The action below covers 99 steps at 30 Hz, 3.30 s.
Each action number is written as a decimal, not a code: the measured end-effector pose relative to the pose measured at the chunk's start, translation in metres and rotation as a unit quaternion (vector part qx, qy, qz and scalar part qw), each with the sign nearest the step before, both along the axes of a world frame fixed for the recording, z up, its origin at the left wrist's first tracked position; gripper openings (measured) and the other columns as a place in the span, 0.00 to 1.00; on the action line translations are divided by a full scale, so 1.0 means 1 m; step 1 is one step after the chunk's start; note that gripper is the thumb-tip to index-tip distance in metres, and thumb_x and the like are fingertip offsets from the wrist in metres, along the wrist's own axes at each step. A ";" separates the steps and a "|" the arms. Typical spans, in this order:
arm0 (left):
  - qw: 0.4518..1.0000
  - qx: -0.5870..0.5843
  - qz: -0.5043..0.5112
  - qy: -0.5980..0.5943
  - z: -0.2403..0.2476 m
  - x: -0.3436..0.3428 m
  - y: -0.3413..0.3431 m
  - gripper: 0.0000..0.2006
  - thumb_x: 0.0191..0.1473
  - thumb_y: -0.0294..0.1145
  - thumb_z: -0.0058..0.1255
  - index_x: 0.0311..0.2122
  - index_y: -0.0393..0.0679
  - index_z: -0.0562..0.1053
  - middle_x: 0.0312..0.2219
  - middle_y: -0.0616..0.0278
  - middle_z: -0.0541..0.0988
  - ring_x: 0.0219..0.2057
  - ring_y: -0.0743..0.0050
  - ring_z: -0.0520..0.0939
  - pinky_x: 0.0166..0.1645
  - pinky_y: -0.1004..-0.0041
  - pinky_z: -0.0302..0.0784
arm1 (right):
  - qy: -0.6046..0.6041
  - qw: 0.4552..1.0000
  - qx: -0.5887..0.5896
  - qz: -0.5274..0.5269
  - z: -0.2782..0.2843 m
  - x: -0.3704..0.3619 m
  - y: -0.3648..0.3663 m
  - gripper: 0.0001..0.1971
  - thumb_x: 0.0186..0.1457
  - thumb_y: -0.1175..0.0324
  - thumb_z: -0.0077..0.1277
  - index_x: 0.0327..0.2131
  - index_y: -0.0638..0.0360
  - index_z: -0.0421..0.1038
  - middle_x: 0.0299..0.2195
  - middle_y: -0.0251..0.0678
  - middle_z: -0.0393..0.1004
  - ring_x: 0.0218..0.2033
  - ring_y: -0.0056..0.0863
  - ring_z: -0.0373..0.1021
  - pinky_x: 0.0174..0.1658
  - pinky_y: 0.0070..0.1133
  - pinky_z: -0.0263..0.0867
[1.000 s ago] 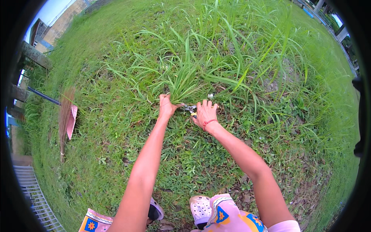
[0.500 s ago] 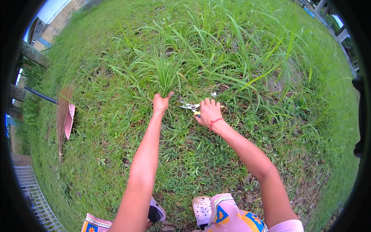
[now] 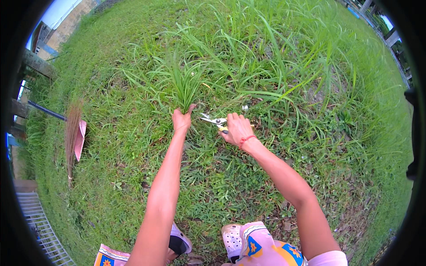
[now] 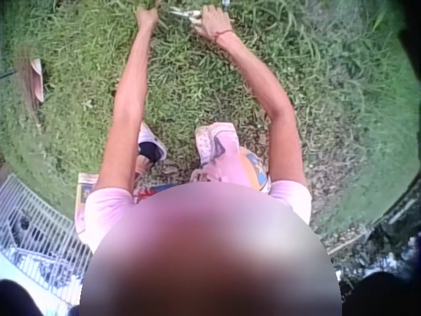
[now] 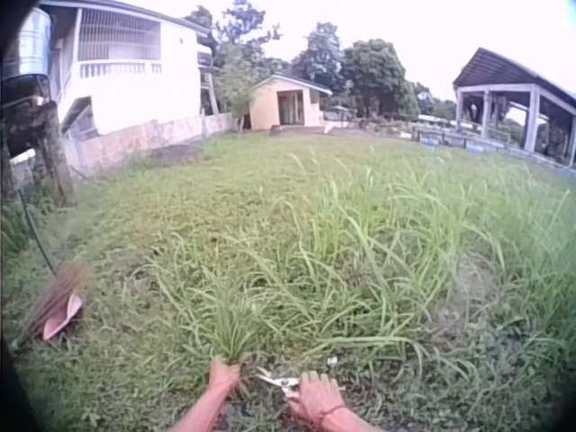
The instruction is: The person uses hand shears to cut grass and weeds in a yard. They repeatedly gather clumps of grass with one hand and trim them with the shears in the other, moving across the lawn area.
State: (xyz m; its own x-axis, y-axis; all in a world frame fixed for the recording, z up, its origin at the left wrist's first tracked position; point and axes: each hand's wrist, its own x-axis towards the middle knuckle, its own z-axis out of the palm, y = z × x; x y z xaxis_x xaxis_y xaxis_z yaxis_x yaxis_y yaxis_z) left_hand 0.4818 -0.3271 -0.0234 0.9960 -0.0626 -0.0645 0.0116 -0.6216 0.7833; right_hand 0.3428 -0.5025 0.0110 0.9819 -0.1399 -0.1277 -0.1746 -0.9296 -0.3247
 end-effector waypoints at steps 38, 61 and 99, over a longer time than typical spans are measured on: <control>0.985 -0.137 -0.078 0.066 0.071 -0.044 -0.054 0.16 0.50 0.43 0.56 0.38 0.41 0.78 0.28 0.56 0.82 0.28 0.72 0.79 0.36 0.67 0.74 | 0.019 0.996 0.011 0.084 -0.032 0.036 0.034 0.18 0.41 0.58 0.56 0.36 0.54 0.71 0.32 0.38 0.75 0.37 0.33 0.72 0.44 0.34 0.60; 0.983 0.078 -0.104 -0.127 -0.030 -0.040 0.030 0.20 0.38 0.18 0.49 0.42 0.35 0.73 0.37 0.45 0.76 0.41 0.46 0.74 0.48 0.61 0.69 | 0.066 0.980 -0.077 0.172 -0.027 0.046 0.055 0.32 0.39 0.53 0.57 0.45 0.66 0.66 0.43 0.50 0.70 0.46 0.42 0.68 0.46 0.36 0.66; 0.995 -0.027 -0.073 0.069 0.007 0.011 0.135 0.14 0.54 0.40 0.52 0.40 0.42 0.76 0.29 0.63 0.80 0.25 0.80 0.74 0.33 0.73 0.71 | -0.007 0.982 -0.024 0.186 -0.028 0.065 0.149 0.23 0.39 0.56 0.56 0.35 0.66 0.70 0.31 0.47 0.74 0.34 0.41 0.73 0.39 0.33 0.69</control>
State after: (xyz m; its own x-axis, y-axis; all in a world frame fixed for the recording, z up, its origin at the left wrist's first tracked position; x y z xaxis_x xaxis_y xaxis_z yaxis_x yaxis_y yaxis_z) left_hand 0.4925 -0.1926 -0.0159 0.9579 -0.2134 -0.1920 0.0332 -0.5819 0.8126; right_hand 0.4077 -0.3537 -0.0173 0.9679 0.2237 -0.1149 0.1846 -0.9423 -0.2794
